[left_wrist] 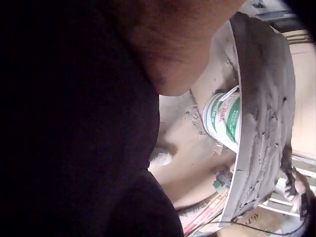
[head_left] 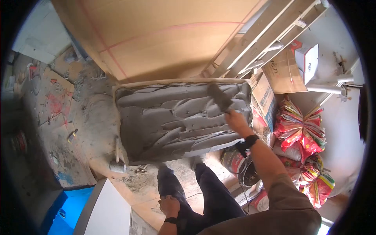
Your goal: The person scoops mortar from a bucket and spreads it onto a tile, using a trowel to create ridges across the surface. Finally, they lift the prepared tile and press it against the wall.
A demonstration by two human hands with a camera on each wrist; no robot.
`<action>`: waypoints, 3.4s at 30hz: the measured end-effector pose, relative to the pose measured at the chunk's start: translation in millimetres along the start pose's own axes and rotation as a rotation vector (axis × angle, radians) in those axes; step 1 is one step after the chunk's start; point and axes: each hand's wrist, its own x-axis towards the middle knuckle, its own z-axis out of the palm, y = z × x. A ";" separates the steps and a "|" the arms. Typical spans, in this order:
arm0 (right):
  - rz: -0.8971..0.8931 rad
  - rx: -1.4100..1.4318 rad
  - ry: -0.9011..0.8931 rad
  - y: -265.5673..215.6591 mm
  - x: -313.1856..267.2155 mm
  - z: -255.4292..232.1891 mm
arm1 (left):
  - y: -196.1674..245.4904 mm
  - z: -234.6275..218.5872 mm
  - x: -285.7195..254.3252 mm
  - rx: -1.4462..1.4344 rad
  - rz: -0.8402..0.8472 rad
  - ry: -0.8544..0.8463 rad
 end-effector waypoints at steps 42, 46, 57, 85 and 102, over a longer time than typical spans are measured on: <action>-0.255 0.391 -0.265 -276.5 -91.2 108.7 | -6.0 -22.8 8.6 0.113 0.065 -0.003; -0.241 0.175 -0.351 -195.8 -80.3 79.0 | -4.2 -20.6 6.3 0.119 0.054 -0.003; 0.405 0.530 -0.096 147.0 -56.8 -18.4 | 5.7 -0.4 -6.9 0.076 0.003 -0.019; -0.129 0.145 -0.438 -124.8 -141.0 82.8 | 9.4 -5.4 -2.7 0.071 0.026 0.023; 0.975 1.349 -0.002 140.0 -122.3 43.0 | 11.3 3.6 -5.8 0.131 0.064 0.032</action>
